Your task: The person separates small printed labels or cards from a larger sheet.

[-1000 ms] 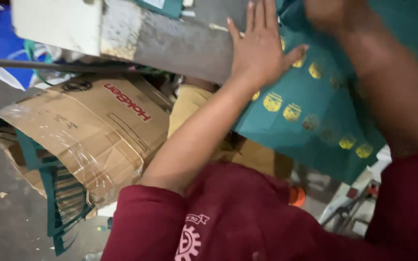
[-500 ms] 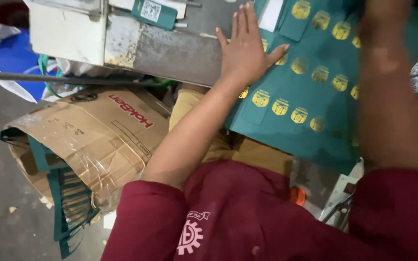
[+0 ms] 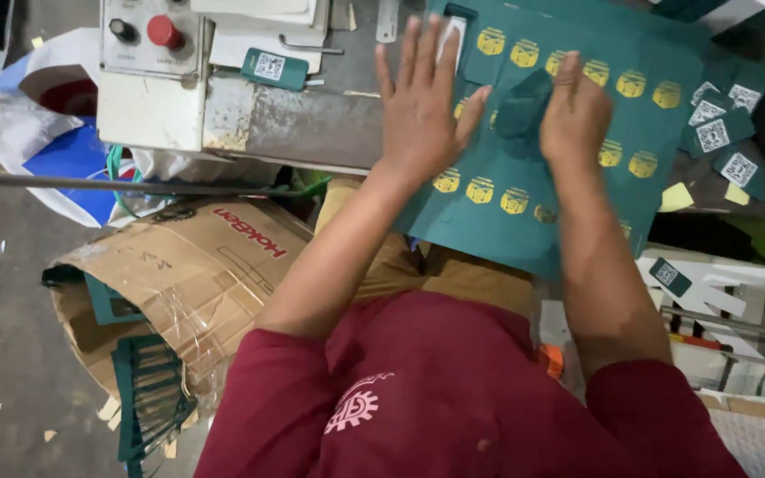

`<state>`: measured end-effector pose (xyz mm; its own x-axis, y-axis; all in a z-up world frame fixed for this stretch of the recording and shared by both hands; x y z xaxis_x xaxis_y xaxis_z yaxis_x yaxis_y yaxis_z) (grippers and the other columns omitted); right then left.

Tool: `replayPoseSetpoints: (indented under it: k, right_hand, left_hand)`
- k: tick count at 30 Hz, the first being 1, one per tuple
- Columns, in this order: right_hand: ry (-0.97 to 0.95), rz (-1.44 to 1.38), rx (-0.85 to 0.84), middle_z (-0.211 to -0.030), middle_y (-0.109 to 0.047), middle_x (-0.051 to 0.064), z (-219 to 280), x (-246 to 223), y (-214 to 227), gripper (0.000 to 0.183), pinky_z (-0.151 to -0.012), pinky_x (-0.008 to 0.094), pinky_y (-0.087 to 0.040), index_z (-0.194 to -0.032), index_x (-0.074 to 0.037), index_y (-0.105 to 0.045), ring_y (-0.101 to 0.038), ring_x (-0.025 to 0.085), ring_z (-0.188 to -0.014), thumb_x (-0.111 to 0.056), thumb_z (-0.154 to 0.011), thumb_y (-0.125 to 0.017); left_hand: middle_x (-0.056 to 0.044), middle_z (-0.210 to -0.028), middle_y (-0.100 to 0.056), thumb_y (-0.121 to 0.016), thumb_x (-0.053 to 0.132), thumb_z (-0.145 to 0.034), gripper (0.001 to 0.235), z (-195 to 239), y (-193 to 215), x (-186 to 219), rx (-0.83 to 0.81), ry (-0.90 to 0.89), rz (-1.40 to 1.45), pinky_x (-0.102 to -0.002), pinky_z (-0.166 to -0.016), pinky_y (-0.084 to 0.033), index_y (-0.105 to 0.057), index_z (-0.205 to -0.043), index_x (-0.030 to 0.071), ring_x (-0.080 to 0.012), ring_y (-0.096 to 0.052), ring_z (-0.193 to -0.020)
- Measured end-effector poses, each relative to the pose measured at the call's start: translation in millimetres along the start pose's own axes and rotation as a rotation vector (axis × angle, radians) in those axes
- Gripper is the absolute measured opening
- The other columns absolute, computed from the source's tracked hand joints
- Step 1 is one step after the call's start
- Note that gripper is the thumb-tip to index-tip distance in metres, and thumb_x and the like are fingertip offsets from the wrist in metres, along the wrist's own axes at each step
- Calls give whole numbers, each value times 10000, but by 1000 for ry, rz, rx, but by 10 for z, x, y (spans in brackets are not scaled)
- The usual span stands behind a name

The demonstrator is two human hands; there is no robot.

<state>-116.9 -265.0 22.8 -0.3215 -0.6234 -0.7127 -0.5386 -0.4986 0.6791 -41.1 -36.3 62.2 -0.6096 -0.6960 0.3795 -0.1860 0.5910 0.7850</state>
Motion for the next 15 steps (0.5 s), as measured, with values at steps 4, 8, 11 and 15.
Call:
replayPoseSetpoints:
  k: [4, 8, 11, 15]
  right_hand:
    - [317, 103, 84, -907, -622, 214, 251, -415, 66, 439, -766, 527, -448, -953, 2, -628, -591, 447, -888, -338, -1199, -499]
    - [424, 67, 31, -993, -604, 185, 436, -614, 113, 252, -843, 510, -476, -1024, -14, -628, -586, 413, -984, -216, -1170, -596]
    - [479, -22, -37, -1102, -617, 190, 547, -686, 244, 201, -910, 479, -502, -1126, 18, -640, -592, 404, -1053, -175, -1173, -608]
    - [407, -129, -137, -1258, -636, 171, 653, -618, 355, 120, -1030, 432, -521, -1223, -20, -673, -635, 358, -1189, -89, -1159, -597]
  left_hand:
    - [-204, -1596, -444, -755, 543, -992, 862, 65, -73, 286, -182, -62, 369, -556, -1266, -310, -337, -1573, 63, -393, -416, -1509]
    - [-247, -1481, -512, -881, 486, -815, 1010, 131, -204, 415, -324, -129, 489, -508, -1114, -387, -339, -1540, 37, -431, -506, -1369]
    - [-219, -1417, -572, -903, 457, -805, 1013, 192, -148, 506, -353, -185, 605, -493, -1092, -419, -334, -1541, 56, -422, -558, -1297]
    - [-160, -1338, -641, -872, 343, -860, 914, 267, -269, 537, -386, -189, 607, -483, -1068, -454, -349, -1564, 86, -397, -605, -1223]
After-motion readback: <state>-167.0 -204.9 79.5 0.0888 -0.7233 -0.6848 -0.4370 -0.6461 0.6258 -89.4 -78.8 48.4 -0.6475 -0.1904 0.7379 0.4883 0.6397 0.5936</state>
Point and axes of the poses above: each hand's wrist, its own z-axis away from the middle knuckle, its own y-axis out of the back of the hand, x = y × z, the point moved 8 cm from there along -z, towards the middle knuckle
